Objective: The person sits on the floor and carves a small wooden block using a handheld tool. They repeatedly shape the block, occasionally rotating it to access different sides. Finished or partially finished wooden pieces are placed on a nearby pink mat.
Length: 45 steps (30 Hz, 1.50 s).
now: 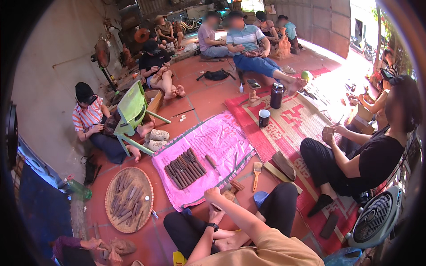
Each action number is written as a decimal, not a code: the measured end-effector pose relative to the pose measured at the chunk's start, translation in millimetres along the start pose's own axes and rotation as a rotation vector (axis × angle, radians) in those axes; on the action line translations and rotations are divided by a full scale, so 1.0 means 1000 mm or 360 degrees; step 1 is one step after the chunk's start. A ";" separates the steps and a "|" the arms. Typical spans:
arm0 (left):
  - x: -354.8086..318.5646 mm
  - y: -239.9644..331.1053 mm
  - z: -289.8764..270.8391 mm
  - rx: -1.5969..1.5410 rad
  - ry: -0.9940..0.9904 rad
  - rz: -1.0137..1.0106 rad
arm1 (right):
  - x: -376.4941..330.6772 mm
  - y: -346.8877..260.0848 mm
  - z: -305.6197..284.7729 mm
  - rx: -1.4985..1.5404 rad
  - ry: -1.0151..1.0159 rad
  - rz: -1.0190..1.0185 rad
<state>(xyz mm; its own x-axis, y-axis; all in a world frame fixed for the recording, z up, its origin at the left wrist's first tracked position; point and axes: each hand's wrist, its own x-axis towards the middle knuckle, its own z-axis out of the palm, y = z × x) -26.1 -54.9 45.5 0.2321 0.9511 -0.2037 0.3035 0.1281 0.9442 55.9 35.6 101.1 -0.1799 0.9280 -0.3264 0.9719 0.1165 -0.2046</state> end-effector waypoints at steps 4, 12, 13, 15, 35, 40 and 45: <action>-0.003 0.012 -0.004 -0.0063 -0.0048 -0.0065 | -0.009 -0.007 -0.003 -0.0068 0.0050 -0.0046; 0.002 -0.011 -0.001 0.0091 0.0088 0.0056 | -0.003 -0.008 -0.017 -0.0008 -0.0087 -0.0053; -0.001 -0.006 -0.003 0.0034 0.0053 0.0030 | -0.007 -0.014 -0.020 -0.0002 -0.0118 -0.0035; 0.004 -0.011 -0.006 -0.0051 -0.0013 -0.0006 | -0.010 -0.013 -0.014 0.0006 0.0010 -0.0067; 0.002 0.002 -0.009 0.0033 -0.0104 -0.0013 | -0.016 -0.018 -0.008 -0.0048 0.0053 -0.0056; -0.002 0.011 0.001 0.0101 -0.0092 -0.0013 | 0.006 0.009 0.026 -0.0045 0.0070 0.0115; 0.000 0.006 -0.006 0.0061 -0.0063 -0.0052 | -0.007 -0.012 0.002 -0.0067 0.0070 0.0009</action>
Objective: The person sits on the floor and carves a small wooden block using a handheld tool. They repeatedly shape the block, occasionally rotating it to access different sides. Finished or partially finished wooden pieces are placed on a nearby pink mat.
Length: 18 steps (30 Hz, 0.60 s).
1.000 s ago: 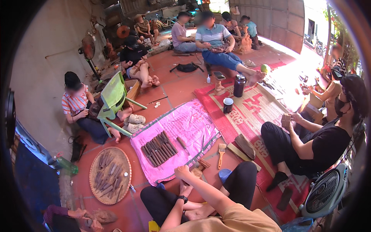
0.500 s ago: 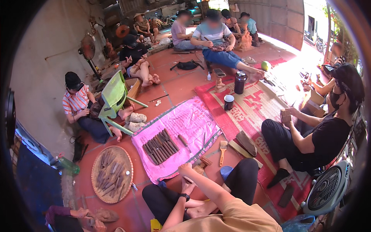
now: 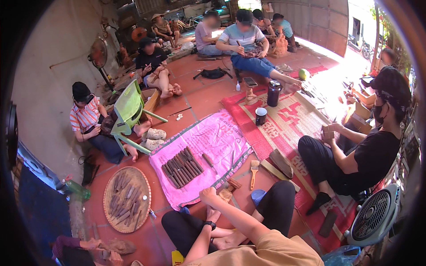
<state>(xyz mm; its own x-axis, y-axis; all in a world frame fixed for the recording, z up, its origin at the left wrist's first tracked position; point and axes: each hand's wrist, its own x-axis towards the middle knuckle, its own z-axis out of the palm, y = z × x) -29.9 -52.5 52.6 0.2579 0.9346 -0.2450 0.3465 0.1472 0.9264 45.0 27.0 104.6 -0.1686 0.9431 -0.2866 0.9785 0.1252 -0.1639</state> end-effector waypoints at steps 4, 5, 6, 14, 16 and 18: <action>0.001 0.002 0.004 -0.0087 -0.0003 0.0008 | 0.001 0.015 0.010 0.0060 0.0049 0.0081; 0.001 0.005 0.005 -0.0128 0.0014 -0.0017 | 0.006 0.016 0.008 0.0096 0.0007 0.0122; 0.000 -0.008 0.009 -0.0092 0.0090 0.0078 | 0.006 0.017 0.008 0.0062 -0.0052 -0.0014; -0.003 0.019 0.012 -0.0074 -0.0029 -0.0050 | 0.009 0.030 0.025 0.0065 -0.0016 0.0139; -0.001 -0.004 0.011 -0.0001 0.0087 0.0022 | 0.010 0.018 0.016 0.0047 -0.0070 0.0046; 0.013 -0.044 0.004 -0.0131 0.0112 0.0123 | 0.009 -0.004 0.000 0.0040 -0.0001 -0.0025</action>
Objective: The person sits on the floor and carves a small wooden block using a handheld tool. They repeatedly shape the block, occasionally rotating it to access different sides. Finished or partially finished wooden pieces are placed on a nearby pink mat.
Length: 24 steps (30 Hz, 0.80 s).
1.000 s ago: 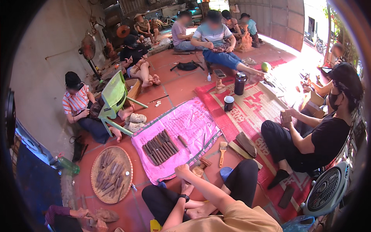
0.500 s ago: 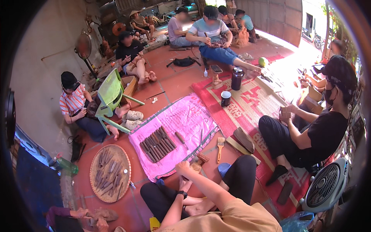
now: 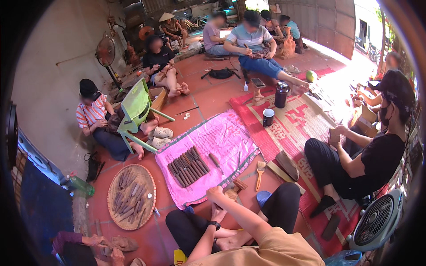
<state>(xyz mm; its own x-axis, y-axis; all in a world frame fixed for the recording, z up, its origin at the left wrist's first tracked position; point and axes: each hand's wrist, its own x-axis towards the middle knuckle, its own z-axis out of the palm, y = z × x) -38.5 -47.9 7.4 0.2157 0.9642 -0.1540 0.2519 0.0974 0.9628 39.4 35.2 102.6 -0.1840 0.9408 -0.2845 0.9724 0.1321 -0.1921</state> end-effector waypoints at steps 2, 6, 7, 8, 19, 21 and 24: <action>0.007 0.006 0.006 -0.0049 -0.0133 -0.0064 | -0.008 0.004 -0.001 -0.0058 0.0069 -0.0020; -0.004 0.035 0.002 0.0001 -0.0142 -0.0087 | -0.012 0.010 0.008 -0.0014 0.0041 0.0054; -0.006 0.038 0.006 0.0049 -0.0113 -0.0078 | -0.007 0.019 0.014 -0.0003 0.0035 0.0106; -0.006 0.032 0.012 0.0100 -0.0076 -0.0052 | -0.002 0.029 0.019 0.0072 -0.0030 0.0155; -0.009 0.034 0.011 0.0271 0.0020 -0.0028 | -0.002 0.019 0.005 0.0003 -0.0126 0.0069; -0.003 0.024 0.007 0.0162 -0.0046 0.0024 | 0.000 0.010 0.003 -0.0042 -0.0040 -0.0006; -0.008 0.052 -0.005 -0.0009 -0.0198 -0.0033 | -0.010 -0.006 0.004 -0.0082 0.0009 -0.0035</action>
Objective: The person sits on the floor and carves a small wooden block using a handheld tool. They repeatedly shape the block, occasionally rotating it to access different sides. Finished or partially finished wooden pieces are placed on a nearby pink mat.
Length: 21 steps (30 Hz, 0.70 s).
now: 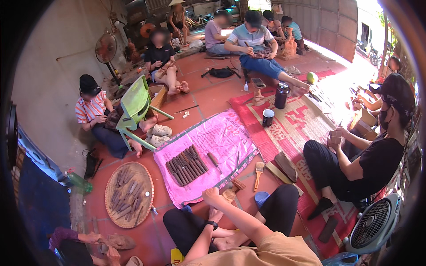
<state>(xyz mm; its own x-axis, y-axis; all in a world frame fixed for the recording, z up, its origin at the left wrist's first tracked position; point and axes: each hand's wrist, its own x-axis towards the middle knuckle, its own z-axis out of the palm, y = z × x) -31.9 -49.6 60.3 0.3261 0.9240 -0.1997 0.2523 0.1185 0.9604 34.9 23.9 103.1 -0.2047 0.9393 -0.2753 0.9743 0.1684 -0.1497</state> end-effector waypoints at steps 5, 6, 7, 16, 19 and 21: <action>0.000 -0.017 0.016 0.0203 0.0180 -0.0028 | 0.009 0.028 0.013 0.0088 0.0001 0.0109; -0.001 -0.018 0.016 0.0243 0.0213 -0.0042 | 0.008 0.026 0.011 0.0091 -0.0037 0.0076; 0.002 -0.019 0.011 0.0212 0.0200 -0.0022 | 0.006 0.023 0.002 0.0081 -0.0074 0.0037; 0.001 -0.024 0.018 0.0191 0.0197 -0.0005 | -0.002 0.032 0.002 0.0124 -0.0103 0.0107; 0.007 -0.038 0.005 -0.0006 0.0082 -0.0062 | -0.005 0.005 -0.004 0.0137 0.0121 -0.0004; 0.008 -0.019 -0.004 -0.0002 -0.0121 -0.0131 | -0.011 0.007 -0.003 0.0137 0.0121 0.0005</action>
<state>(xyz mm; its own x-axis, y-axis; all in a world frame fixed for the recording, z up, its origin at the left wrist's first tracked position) -38.2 -43.2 41.2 0.3723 0.8811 -0.2917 0.2801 0.1930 0.9404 44.2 15.9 108.0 -0.1906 0.9603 -0.2035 0.9626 0.1421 -0.2307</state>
